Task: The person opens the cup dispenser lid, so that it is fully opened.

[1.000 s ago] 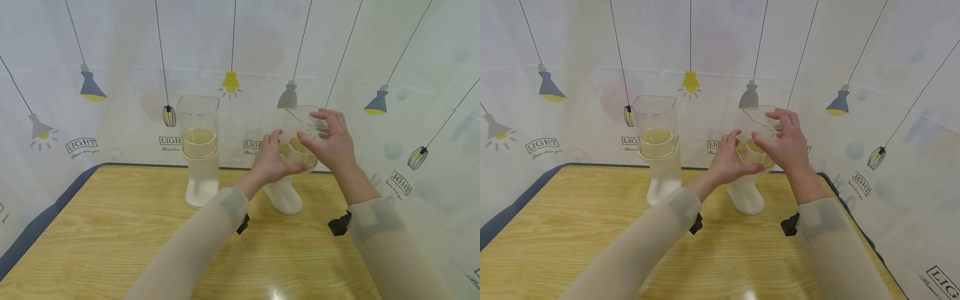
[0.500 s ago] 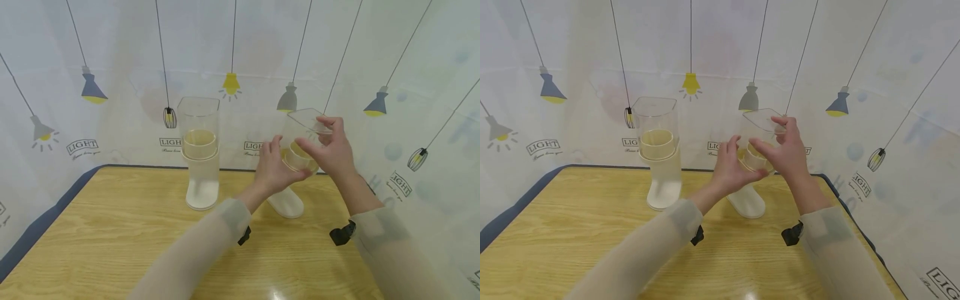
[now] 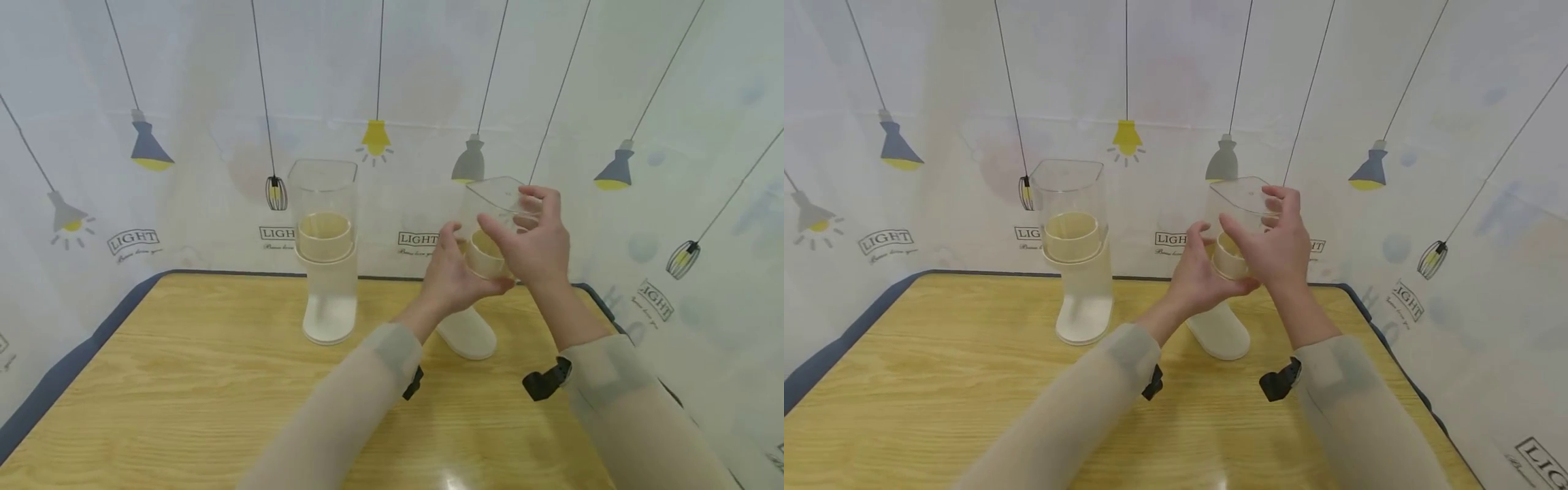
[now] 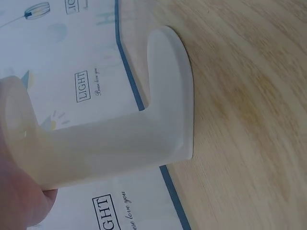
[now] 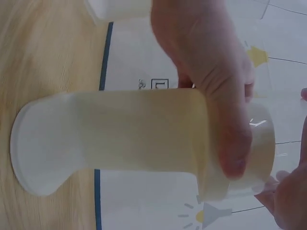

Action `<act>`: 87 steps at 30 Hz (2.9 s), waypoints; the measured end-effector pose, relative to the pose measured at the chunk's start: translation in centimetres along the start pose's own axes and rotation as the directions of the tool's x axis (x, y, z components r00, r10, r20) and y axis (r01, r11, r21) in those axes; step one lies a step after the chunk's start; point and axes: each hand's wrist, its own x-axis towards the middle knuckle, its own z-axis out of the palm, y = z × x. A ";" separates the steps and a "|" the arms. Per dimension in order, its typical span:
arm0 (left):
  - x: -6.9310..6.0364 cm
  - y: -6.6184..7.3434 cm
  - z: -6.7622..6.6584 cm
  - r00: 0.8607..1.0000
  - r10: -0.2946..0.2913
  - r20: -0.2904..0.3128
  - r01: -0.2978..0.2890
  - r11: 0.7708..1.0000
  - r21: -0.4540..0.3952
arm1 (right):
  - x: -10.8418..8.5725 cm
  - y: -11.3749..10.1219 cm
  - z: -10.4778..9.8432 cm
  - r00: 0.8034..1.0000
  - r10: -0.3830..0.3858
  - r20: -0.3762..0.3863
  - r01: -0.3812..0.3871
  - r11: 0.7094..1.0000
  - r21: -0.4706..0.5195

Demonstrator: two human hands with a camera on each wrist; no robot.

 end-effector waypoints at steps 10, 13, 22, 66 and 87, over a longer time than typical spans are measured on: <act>0.1 0.0 -1.0 0.999 -0.006 0.035 0.007 0.999 -0.041 | 0.2 -1.3 -0.3 0.998 0.042 0.050 -0.039 0.998 -0.056; 0.1 0.1 -1.2 0.999 -0.001 0.050 0.003 0.999 -0.034 | 0.3 -1.5 -0.7 0.998 0.035 0.050 -0.031 0.996 -0.082; 0.0 0.2 -1.7 0.996 -0.018 0.089 0.019 1.000 -0.012 | -0.1 -2.4 -1.0 0.995 0.040 0.097 -0.028 0.992 -0.123; 0.7 0.1 -2.2 0.983 0.053 0.173 -0.066 0.995 0.069 | 0.0 -3.6 -3.4 0.982 0.093 0.166 -0.063 0.982 -0.179; 0.5 -0.8 -2.4 0.974 0.117 0.192 -0.107 0.992 -0.061 | -0.6 -6.1 -7.8 0.998 0.052 -0.045 -0.058 0.985 -0.162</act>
